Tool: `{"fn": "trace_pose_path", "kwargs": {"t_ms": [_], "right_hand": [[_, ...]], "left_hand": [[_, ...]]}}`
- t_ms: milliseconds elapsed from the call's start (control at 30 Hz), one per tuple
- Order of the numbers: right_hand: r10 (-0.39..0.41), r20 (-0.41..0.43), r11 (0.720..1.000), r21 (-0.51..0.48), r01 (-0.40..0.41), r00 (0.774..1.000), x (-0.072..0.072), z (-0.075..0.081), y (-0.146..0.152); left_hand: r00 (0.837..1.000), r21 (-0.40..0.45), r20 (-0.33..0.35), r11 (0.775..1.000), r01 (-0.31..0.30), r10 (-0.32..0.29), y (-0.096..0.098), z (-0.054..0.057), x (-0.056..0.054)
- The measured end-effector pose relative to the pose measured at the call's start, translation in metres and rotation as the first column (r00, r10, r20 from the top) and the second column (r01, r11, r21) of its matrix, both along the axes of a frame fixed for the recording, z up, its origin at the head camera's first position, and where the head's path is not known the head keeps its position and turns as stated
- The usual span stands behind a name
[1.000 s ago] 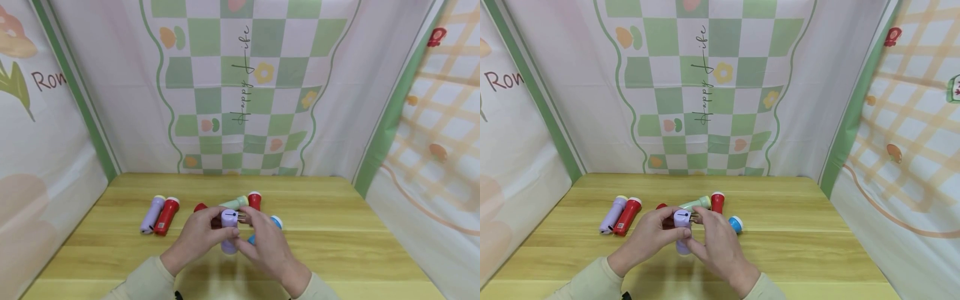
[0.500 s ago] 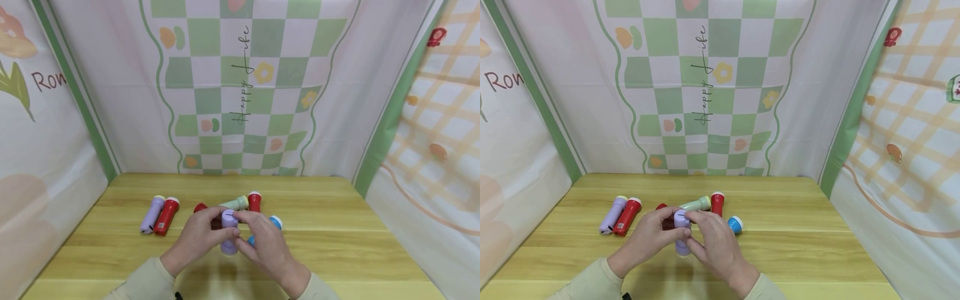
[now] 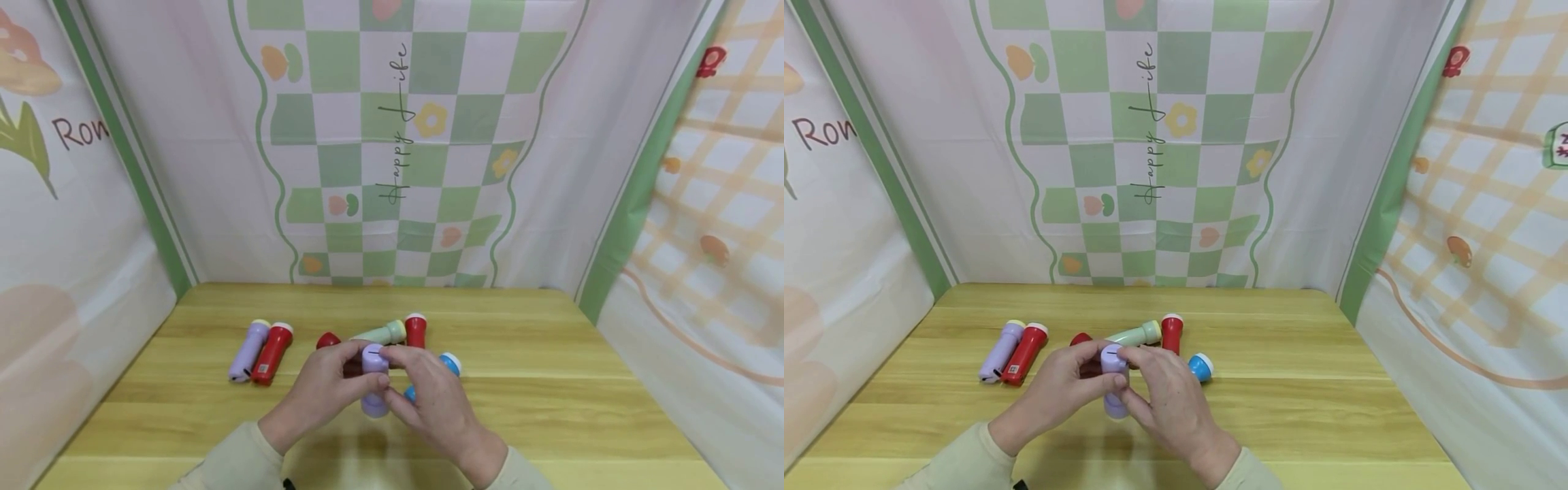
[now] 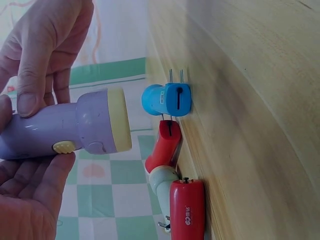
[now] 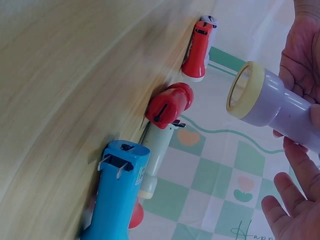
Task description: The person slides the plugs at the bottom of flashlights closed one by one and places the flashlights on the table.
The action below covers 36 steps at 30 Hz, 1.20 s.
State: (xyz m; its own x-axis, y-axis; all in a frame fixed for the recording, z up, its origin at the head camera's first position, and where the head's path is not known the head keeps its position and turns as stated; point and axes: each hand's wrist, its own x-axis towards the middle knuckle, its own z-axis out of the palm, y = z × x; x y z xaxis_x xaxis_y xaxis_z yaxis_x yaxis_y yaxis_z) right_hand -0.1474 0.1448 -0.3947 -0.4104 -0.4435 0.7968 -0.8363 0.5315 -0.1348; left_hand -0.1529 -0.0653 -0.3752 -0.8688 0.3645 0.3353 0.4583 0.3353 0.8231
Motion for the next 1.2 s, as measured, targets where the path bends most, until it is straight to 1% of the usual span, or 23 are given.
{"fn": "trace_pose_path", "kwargs": {"t_ms": [233, 500, 700, 933, 1200], "right_hand": [[-0.001, 0.002, 1.000, -0.003, 0.001, 1.000, -0.0002, -0.0009, 0.0002], [-0.001, -0.008, 1.000, -0.019, 0.001, 1.000, 0.0006, 0.0001, 0.0003], [0.006, 0.002, 1.000, -0.031, -0.006, 1.000, 0.0011, 0.0005, 0.0006], [0.010, 0.017, 0.999, -0.049, -0.009, 1.000, 0.0022, 0.0023, 0.0002], [0.003, 0.029, 0.999, -0.049, -0.001, 1.000, 0.0030, 0.0029, 0.0000]], "left_hand": [[1.000, 0.024, -0.003, 1.000, 0.011, -0.011, 0.0001, 0.0005, 0.0007], [1.000, 0.042, -0.018, 0.999, 0.002, -0.001, 0.0027, 0.0020, 0.0034], [0.999, 0.049, -0.033, 0.999, -0.011, 0.013, 0.0049, 0.0036, 0.0050], [0.999, 0.067, -0.046, 0.998, -0.007, 0.010, 0.0058, 0.0043, 0.0059], [0.998, 0.056, -0.056, 0.998, 0.001, 0.002, 0.0053, 0.0045, 0.0068]]}}
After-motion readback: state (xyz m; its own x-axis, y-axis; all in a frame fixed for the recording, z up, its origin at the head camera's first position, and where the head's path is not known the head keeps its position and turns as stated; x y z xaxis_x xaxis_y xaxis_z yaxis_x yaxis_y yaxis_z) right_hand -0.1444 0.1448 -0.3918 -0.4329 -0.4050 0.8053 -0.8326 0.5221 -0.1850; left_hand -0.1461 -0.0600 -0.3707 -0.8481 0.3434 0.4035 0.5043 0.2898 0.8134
